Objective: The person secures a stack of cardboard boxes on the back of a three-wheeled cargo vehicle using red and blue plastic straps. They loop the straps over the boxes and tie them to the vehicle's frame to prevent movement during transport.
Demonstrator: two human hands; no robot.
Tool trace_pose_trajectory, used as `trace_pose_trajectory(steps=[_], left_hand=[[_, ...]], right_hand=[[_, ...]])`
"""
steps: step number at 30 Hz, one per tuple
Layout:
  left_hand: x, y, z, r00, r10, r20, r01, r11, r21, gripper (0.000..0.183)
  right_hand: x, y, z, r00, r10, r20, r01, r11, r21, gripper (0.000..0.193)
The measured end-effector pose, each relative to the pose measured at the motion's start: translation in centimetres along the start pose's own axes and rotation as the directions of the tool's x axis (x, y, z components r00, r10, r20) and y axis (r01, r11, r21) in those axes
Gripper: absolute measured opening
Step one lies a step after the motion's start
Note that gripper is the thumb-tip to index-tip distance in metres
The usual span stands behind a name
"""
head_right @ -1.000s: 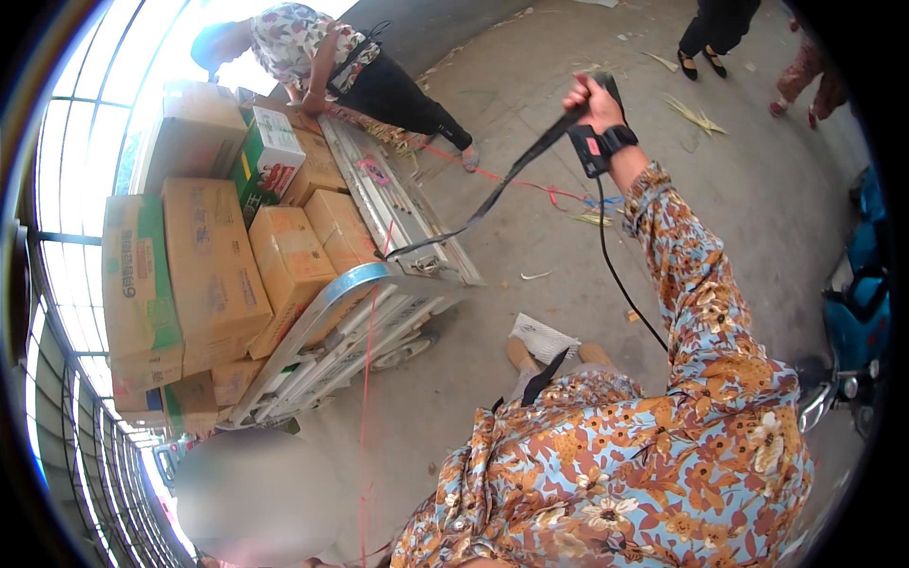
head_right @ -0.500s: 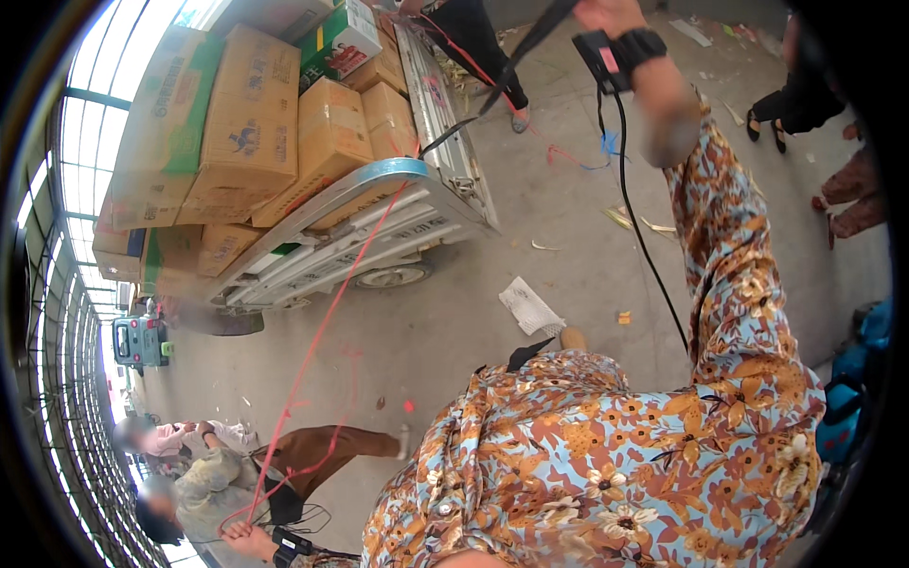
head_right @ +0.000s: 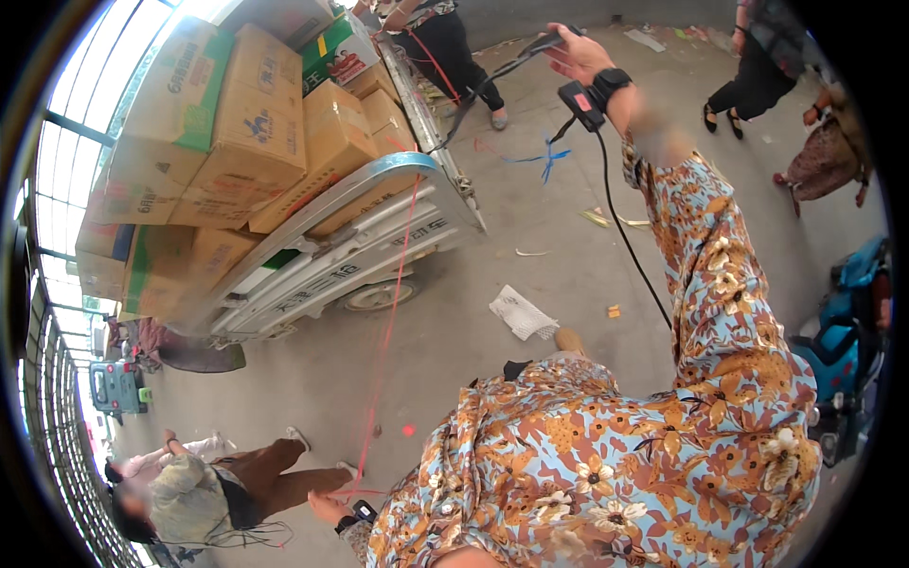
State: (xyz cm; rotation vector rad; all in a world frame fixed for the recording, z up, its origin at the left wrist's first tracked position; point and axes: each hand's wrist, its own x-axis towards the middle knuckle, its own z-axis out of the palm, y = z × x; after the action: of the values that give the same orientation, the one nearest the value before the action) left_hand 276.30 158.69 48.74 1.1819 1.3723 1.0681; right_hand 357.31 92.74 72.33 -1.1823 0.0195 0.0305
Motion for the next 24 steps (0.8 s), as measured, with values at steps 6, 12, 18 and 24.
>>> trace_pose_trajectory(steps=[6,12,18,24], left_hand=[[0.5,3.9,3.0,0.969,-0.21,0.129,0.199,0.975,0.096,0.019],[6.1,-5.5,-4.5,0.927,-0.374,0.023,0.327,0.838,0.436,0.036],[-2.1,-10.0,13.2,0.887,-0.093,0.453,-0.448,-0.414,0.792,0.05],[-23.1,4.5,44.7,0.607,0.259,0.751,-0.686,0.649,0.329,0.05]], right_hand=[[-1.8,-0.4,-2.2,0.955,-0.223,-0.197,0.258,0.951,0.173,0.025],[-0.7,2.6,-5.3,0.97,-0.12,-0.212,0.152,0.978,0.142,0.025],[7.1,0.8,-9.7,0.999,-0.017,-0.033,0.022,0.987,0.161,0.024],[3.8,-5.5,-10.2,0.995,0.039,0.089,-0.052,0.988,0.147,0.027]])
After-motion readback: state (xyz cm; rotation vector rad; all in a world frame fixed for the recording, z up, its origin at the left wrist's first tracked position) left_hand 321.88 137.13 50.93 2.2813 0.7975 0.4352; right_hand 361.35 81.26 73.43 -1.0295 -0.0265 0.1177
